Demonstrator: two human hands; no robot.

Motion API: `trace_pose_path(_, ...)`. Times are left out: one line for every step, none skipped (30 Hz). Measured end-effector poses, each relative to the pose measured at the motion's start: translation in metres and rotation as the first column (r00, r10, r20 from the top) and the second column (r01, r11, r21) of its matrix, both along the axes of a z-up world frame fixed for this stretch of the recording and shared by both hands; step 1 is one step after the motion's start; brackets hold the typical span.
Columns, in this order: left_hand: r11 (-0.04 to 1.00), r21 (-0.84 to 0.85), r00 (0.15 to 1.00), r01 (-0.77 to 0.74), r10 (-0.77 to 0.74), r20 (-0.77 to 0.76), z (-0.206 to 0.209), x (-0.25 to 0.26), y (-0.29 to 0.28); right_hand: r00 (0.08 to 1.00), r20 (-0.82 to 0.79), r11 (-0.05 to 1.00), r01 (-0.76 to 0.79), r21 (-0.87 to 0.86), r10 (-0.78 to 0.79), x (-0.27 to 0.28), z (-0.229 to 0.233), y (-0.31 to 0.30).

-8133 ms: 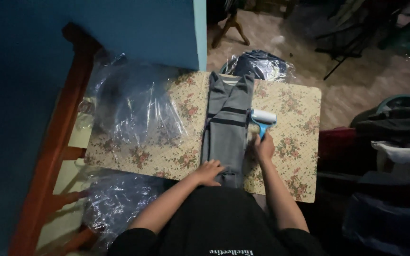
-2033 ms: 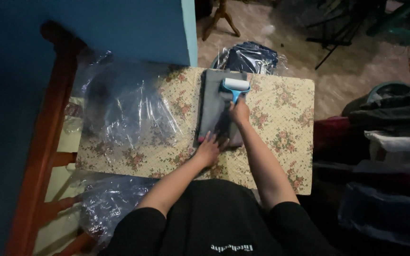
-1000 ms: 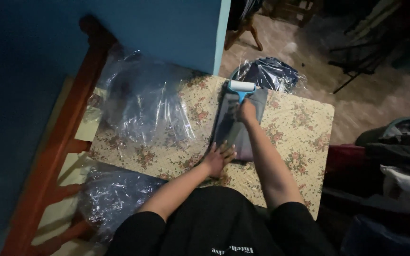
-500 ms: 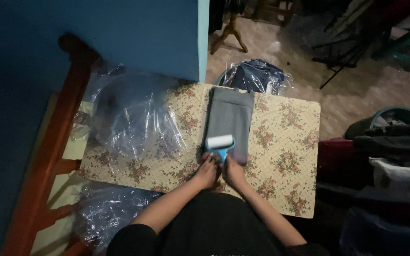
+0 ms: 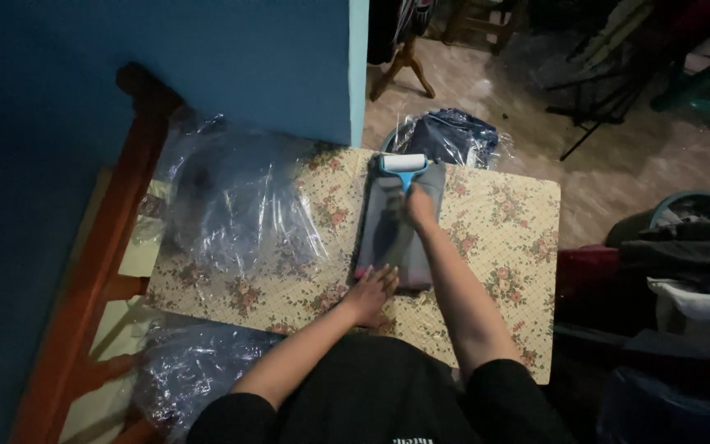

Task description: Using a lint roller on a sweatshirt, folding it, and placing it into a plastic bag for packaging.

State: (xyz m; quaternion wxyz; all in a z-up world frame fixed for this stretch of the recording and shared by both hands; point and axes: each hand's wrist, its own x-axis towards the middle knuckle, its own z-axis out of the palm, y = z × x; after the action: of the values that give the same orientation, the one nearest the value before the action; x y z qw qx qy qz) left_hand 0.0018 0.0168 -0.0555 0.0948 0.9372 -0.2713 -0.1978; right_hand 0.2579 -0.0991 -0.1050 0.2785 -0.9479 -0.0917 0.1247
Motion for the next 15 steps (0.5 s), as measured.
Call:
trace_pose_path(0.998,-0.049,0.999,-0.036,0.037,0.004,0.013,0.001,0.000,1.000,0.029,1.000,-0.003,0.023,0.002,-0.003,0.004,-0.006)
trace_pose_path(0.992,-0.099,0.997,-0.072,0.073,0.006,0.027,0.001,0.001,0.998,0.058,0.999,-0.006,0.046,0.003,-0.005,0.008,-0.012)
trace_pose_path(0.993,-0.100,0.997,-0.070,0.071,0.007,0.004,0.000,0.001,0.998,0.060,0.999,-0.004,0.045,0.001,-0.020,0.022,-0.024)
trace_pose_path(0.942,-0.299,0.974,-0.154,0.195,0.113,-0.018,-0.002,0.002,0.993,0.110,0.999,0.033,0.040,-0.037,-0.036,0.036,-0.035)
trace_pose_path(0.846,-0.493,0.924,-0.203,0.332,0.189,-0.041,-0.003,0.003,0.984,0.160,0.997,0.071,0.038,-0.076,-0.051,0.050,-0.048)
trace_pose_path(0.846,-0.495,0.925,-0.199,0.329,0.190,-0.042,-0.001,0.003,0.984,0.162,0.997,0.075,0.037,-0.080,-0.060,0.045,-0.063)
trace_pose_path(0.738,-0.540,0.851,-0.405,0.520,0.072,-0.044,-0.002,0.002,0.973,0.177,0.989,0.147,0.032,-0.150,-0.071,0.039,-0.079)
trace_pose_path(0.589,-0.555,0.731,-0.588,0.680,-0.053,-0.045,-0.003,0.001,0.956,0.193,0.975,0.219,0.028,-0.220,-0.083,0.033,-0.096)
trace_pose_path(0.591,-0.556,0.734,-0.584,0.677,-0.051,-0.038,-0.002,0.005,0.955,0.195,0.975,0.222,0.029,-0.224,-0.097,0.029,-0.113)
trace_pose_path(0.511,-0.465,0.638,-0.723,0.752,-0.165,-0.031,0.000,0.009,0.946,0.187,0.964,0.266,0.014,-0.264,-0.110,0.026,-0.129)
trace_pose_path(0.417,-0.354,0.518,-0.837,0.814,-0.264,-0.024,0.000,0.015,0.936,0.179,0.951,0.309,-0.003,-0.303,-0.125,0.022,-0.144)
trace_pose_path(0.420,-0.355,0.521,-0.835,0.812,-0.264,-0.031,0.003,0.017,0.934,0.180,0.950,0.313,-0.003,-0.307,-0.134,0.008,-0.156)
trace_pose_path(0.392,-0.270,0.468,-0.879,0.816,-0.340,-0.037,0.006,0.020,0.919,0.169,0.929,0.368,-0.040,-0.357,-0.144,-0.008,-0.167)
trace_pose_path(0.366,-0.179,0.407,-0.913,0.817,-0.409,-0.044,0.008,0.023,0.900,0.159,0.904,0.422,-0.077,-0.406,-0.155,-0.023,-0.178)
trace_pose_path(0.369,-0.179,0.411,-0.912,0.816,-0.408,-0.060,0.011,0.022,0.898,0.159,0.902,0.425,-0.076,-0.410,-0.161,-0.029,-0.183)
